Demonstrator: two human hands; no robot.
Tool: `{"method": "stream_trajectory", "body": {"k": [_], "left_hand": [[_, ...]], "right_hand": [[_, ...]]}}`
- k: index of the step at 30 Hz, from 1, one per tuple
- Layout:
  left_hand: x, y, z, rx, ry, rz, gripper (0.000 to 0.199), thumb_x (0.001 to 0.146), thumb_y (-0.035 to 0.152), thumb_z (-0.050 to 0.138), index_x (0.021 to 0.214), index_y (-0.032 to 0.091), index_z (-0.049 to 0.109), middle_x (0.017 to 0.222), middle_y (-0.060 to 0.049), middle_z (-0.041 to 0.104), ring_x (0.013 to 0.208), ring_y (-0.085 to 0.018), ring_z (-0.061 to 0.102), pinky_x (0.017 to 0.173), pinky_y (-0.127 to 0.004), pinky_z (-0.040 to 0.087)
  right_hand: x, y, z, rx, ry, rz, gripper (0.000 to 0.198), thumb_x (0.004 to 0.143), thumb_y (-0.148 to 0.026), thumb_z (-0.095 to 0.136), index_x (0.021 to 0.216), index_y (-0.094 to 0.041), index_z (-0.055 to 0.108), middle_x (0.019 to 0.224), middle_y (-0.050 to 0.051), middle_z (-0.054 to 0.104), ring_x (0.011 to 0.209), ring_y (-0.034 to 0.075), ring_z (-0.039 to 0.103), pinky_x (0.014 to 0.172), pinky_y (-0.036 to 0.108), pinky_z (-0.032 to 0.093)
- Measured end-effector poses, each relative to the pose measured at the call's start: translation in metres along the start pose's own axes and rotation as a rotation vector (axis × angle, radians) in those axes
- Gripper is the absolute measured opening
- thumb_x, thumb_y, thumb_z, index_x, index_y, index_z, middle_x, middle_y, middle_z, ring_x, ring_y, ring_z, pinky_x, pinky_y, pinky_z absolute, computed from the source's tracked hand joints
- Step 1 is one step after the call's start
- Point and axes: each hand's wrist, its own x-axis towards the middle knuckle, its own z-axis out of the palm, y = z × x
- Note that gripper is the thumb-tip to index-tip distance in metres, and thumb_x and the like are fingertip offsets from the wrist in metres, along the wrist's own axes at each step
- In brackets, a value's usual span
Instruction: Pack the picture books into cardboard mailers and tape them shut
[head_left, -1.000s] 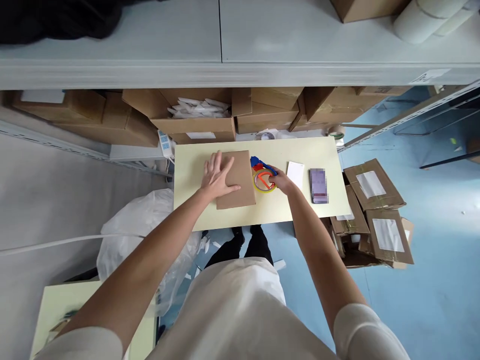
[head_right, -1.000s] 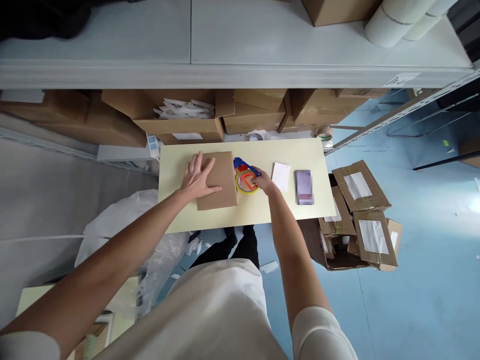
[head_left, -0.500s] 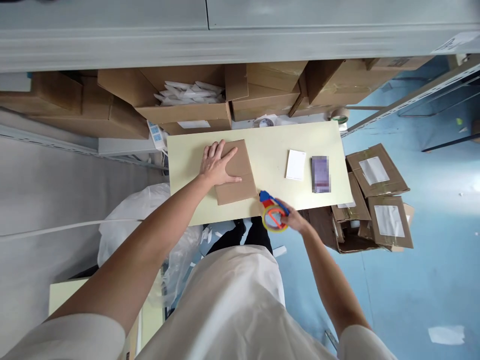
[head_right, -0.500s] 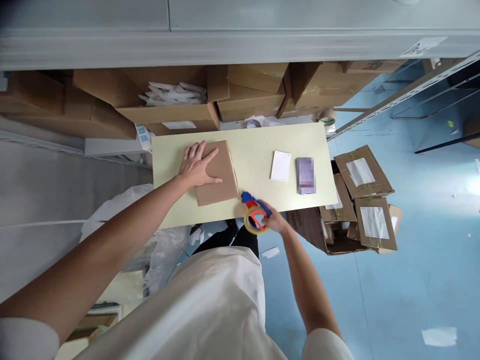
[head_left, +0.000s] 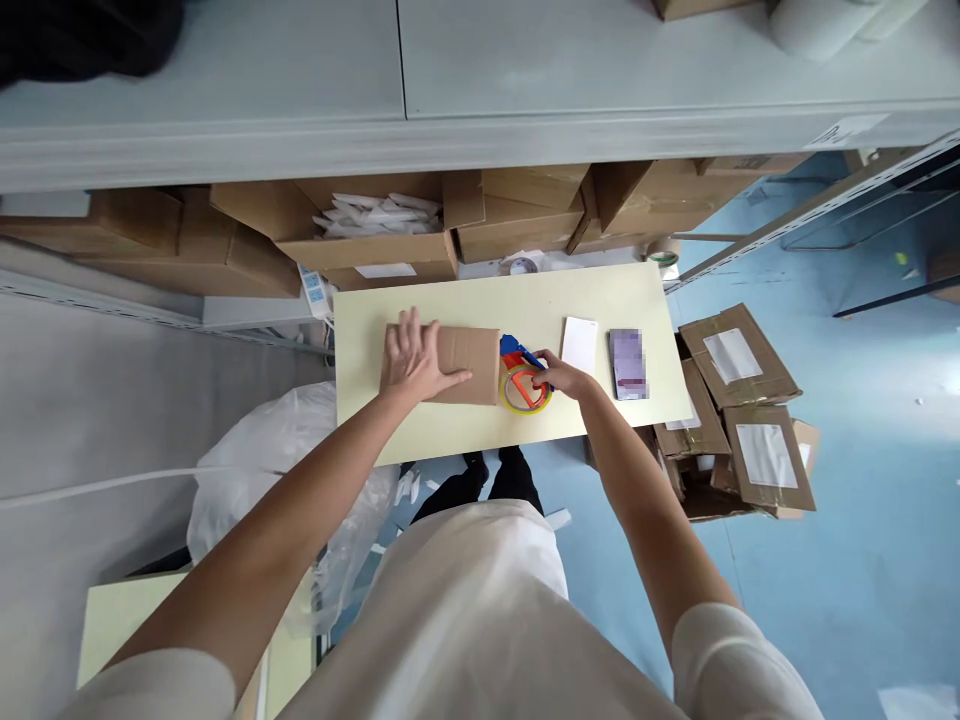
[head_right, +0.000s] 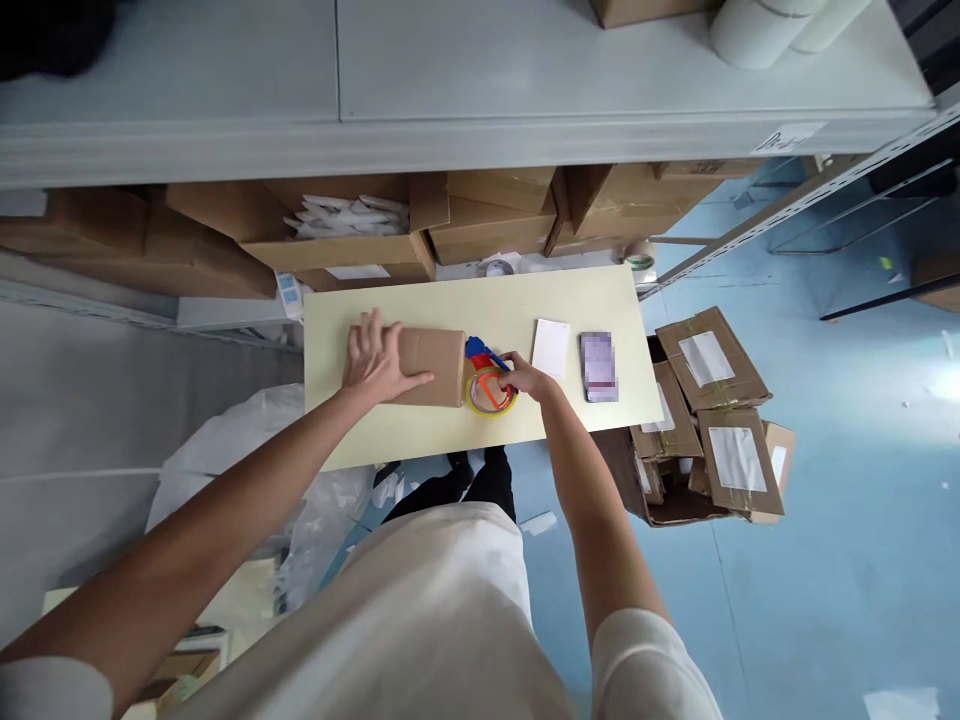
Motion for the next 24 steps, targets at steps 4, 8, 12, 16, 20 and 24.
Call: {"method": "stream_trajectory", "body": {"k": [4, 8, 12, 16, 20, 24], "left_hand": [[0.023, 0.02, -0.001, -0.024, -0.062, 0.213, 0.092, 0.075, 0.071, 0.05, 0.15, 0.026, 0.023, 0.158, -0.013, 0.018, 0.142, -0.036, 0.018, 0.112, -0.052, 0.01], [0.028, 0.028, 0.005, -0.046, -0.062, 0.141, 0.093, 0.074, 0.073, 0.05, 0.151, 0.028, 0.023, 0.145, -0.014, 0.039, 0.128, -0.037, 0.036, 0.108, -0.05, 0.018], [0.025, 0.028, 0.006, -0.035, -0.088, 0.133, 0.094, 0.073, 0.074, 0.051, 0.151, 0.03, 0.022, 0.138, -0.012, 0.042, 0.124, -0.036, 0.037, 0.107, -0.049, 0.018], [0.026, 0.028, 0.006, -0.051, -0.113, 0.139, 0.094, 0.074, 0.073, 0.051, 0.151, 0.029, 0.02, 0.138, -0.012, 0.041, 0.124, -0.037, 0.035, 0.108, -0.049, 0.015], [0.025, 0.027, 0.011, -0.081, -0.088, 0.149, 0.094, 0.075, 0.072, 0.052, 0.152, 0.029, 0.019, 0.139, -0.012, 0.04, 0.127, -0.038, 0.033, 0.109, -0.049, 0.012], [0.024, 0.027, 0.019, -0.123, -0.012, 0.172, 0.096, 0.074, 0.072, 0.054, 0.151, 0.026, 0.021, 0.139, -0.014, 0.043, 0.127, -0.037, 0.034, 0.11, -0.05, 0.014]], "right_hand": [[0.024, -0.023, -0.008, -0.258, -0.019, -0.042, 0.082, 0.046, 0.001, 0.062, 0.126, -0.017, 0.053, 0.103, 0.009, 0.067, 0.08, 0.022, 0.057, 0.071, 0.034, 0.042], [0.031, -0.005, -0.007, -0.182, -0.098, -0.112, 0.081, 0.05, -0.002, 0.061, 0.129, -0.019, 0.055, 0.106, 0.008, 0.068, 0.082, 0.022, 0.056, 0.076, 0.036, 0.041], [0.01, 0.03, -0.01, -0.096, -0.13, -0.099, 0.089, 0.052, -0.002, 0.062, 0.138, -0.023, 0.049, 0.101, 0.005, 0.069, 0.077, 0.021, 0.056, 0.072, 0.035, 0.043], [-0.031, 0.063, -0.01, -0.358, -0.225, -0.009, 0.101, 0.053, -0.003, 0.062, 0.147, -0.03, 0.036, 0.089, 0.002, 0.07, 0.066, 0.02, 0.059, 0.062, 0.032, 0.044], [-0.055, 0.062, 0.025, -0.612, -0.297, -0.079, 0.1, 0.055, -0.005, 0.064, 0.147, -0.031, 0.036, 0.075, 0.002, 0.07, 0.058, 0.019, 0.059, 0.059, 0.031, 0.042], [-0.061, 0.031, 0.081, -1.042, -0.435, -0.175, 0.096, 0.061, -0.013, 0.066, 0.149, -0.029, 0.031, 0.097, 0.01, 0.07, 0.081, 0.025, 0.067, 0.066, 0.03, 0.046]]}}
